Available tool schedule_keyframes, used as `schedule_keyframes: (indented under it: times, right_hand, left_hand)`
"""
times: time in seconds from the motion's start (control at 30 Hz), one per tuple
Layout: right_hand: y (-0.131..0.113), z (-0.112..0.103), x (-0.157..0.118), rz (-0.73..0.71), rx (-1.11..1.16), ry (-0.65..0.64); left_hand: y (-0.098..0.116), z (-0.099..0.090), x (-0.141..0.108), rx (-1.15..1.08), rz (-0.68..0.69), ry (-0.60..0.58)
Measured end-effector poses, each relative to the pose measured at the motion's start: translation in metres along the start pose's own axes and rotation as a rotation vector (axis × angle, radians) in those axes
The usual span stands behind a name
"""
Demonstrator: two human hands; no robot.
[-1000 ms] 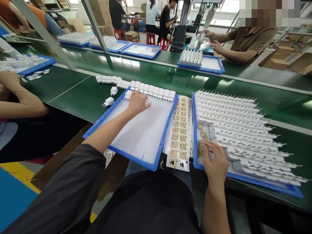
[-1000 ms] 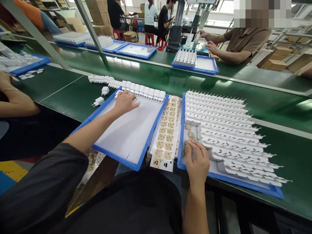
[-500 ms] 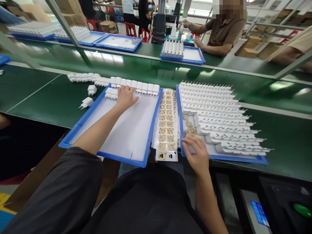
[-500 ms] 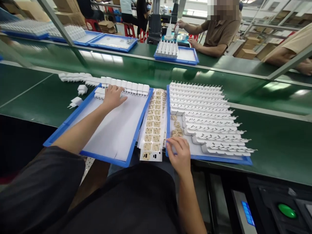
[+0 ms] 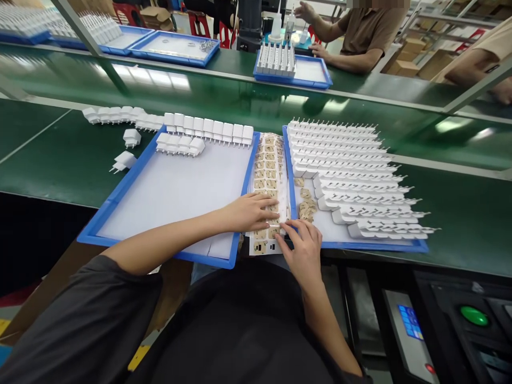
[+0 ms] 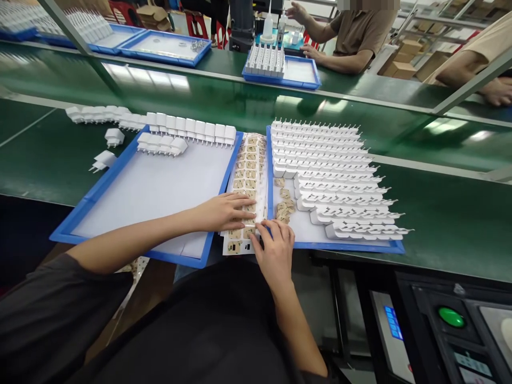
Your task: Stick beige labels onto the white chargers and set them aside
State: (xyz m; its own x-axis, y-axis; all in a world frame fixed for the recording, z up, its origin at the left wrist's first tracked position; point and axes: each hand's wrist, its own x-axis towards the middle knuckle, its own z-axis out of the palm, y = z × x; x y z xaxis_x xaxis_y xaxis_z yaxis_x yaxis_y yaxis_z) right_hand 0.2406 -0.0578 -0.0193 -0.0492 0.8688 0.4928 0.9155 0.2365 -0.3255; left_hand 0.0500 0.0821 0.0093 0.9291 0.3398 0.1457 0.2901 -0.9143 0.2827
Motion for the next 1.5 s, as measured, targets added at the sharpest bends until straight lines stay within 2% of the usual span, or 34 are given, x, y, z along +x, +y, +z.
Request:
schedule_keyframes:
  times: [0.17, 0.27, 0.33, 0.4, 0.5, 0.6, 0.7, 0.83, 0.93, 1.03, 1.1, 1.2, 1.27, 1.33, 1.4, 1.5]
  right_hand:
    - [-0.006, 0.004, 0.002, 0.02, 0.037, 0.082]
    - [-0.006, -0.003, 0.004, -0.008, 0.111, 0.066]
    - [0.0, -0.012, 0.002, -0.049, 0.266, -0.007]
    - [0.01, -0.022, -0.004, -0.018, 0.474, -0.043]
    - [0.027, -0.032, -0.017, 0.156, 0.695, 0.052]
    - [0.037, -0.033, -0.025, 0.252, 0.741, 0.11]
    - [0.038, -0.031, -0.026, 0.286, 0.728, 0.123]
    - [0.035, -0.031, -0.025, 0.27, 0.707, 0.12]
    - [0.038, -0.033, -0.027, 0.228, 0.698, 0.108]
    - [0.042, -0.034, -0.029, 0.262, 0.701, 0.151]
    - [0.042, -0.034, -0.027, 0.295, 0.779, 0.219]
    - [0.032, -0.035, -0.018, 0.289, 0.948, 0.323]
    - [0.02, -0.037, -0.01, 0.244, 1.038, 0.342]
    - [0.007, -0.038, -0.001, 0.186, 1.114, 0.308]
    - [-0.006, -0.039, 0.007, 0.149, 1.179, 0.25]
    - [-0.021, -0.034, 0.016, 0.145, 1.267, 0.169]
  left_hand:
    - [-0.001, 0.001, -0.001, -0.035, -0.005, 0.019]
    - [-0.001, 0.001, -0.003, -0.019, -0.004, 0.009]
    - [-0.001, 0.002, -0.005, -0.018, -0.003, 0.011]
    - [-0.002, 0.001, -0.007, -0.024, 0.003, 0.022]
    - [0.001, -0.003, 0.002, -0.004, -0.004, 0.031]
    - [0.011, -0.011, 0.036, 0.054, -0.041, 0.063]
    - [0.027, -0.009, 0.089, 0.128, -0.082, 0.165]
    - [0.039, 0.013, 0.15, 0.162, -0.089, 0.256]
    - [0.039, 0.025, 0.166, 0.141, -0.044, 0.26]
    - [0.04, 0.018, 0.154, -0.054, -0.01, 0.26]
    - [0.042, 0.006, 0.134, -0.36, -0.055, 0.255]
    - [0.049, -0.014, 0.092, -0.937, -0.211, 0.268]
    - [0.053, -0.022, 0.063, -1.262, -0.296, 0.269]
    - [0.055, -0.027, 0.037, -1.484, -0.348, 0.249]
    - [0.056, -0.028, 0.014, -1.556, -0.376, 0.238]
    - [0.054, -0.03, -0.012, -1.375, -0.358, 0.319]
